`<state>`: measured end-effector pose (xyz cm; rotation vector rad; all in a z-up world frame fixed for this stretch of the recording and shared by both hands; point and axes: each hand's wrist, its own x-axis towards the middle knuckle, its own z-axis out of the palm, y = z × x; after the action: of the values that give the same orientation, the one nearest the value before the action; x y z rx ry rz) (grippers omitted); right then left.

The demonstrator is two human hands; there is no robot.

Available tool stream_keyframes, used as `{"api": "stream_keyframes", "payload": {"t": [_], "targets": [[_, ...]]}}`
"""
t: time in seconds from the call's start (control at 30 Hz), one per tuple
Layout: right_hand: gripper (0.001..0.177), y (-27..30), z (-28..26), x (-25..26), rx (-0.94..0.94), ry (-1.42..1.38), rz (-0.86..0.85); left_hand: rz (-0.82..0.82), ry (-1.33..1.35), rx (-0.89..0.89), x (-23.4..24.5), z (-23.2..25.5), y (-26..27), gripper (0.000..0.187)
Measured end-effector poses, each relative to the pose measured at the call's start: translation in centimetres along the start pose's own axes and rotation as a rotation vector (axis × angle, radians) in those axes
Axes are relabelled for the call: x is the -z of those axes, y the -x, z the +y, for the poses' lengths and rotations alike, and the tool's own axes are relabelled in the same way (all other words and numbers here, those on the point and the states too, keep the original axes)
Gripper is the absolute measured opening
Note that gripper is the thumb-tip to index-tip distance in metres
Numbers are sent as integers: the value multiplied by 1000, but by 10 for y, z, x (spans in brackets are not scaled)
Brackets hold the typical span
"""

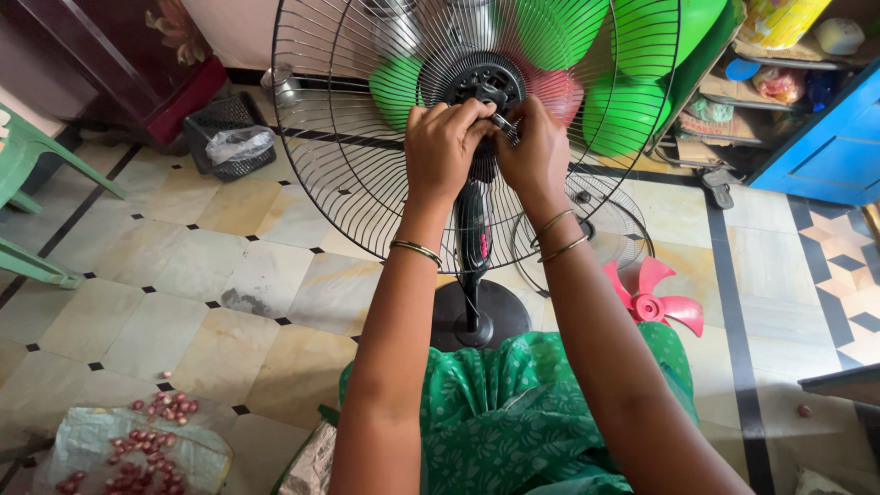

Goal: The person removes the red fan blades from a standing fan by unscrewing the central nut, then detaches the front wire cage. The removed parts are placed on the floor beside the fan.

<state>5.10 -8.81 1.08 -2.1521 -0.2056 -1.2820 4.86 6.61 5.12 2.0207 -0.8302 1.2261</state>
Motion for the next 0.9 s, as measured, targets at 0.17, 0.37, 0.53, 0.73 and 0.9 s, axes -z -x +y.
{"api": "stream_keyframes", "payload": {"t": [0.17, 0.37, 0.53, 0.73, 0.9], "targets": [[36, -14, 7, -11, -121, -108, -138, -1, -26, 12, -2, -15, -5, 13], [29, -8, 29, -21, -232, -345, -205, -11, -81, 29, -15, -33, -14, 14], [17, 8, 50, -6, -455, -624, -312, -13, -95, 72, -25, -51, -19, 16], [15, 8, 42, 21, 32, -183, -193, 23, -87, 68, -30, -70, -26, 17], [9, -10, 8, 17, 67, -157, -149, 22, -79, 50, -30, -76, -29, 17]]}}
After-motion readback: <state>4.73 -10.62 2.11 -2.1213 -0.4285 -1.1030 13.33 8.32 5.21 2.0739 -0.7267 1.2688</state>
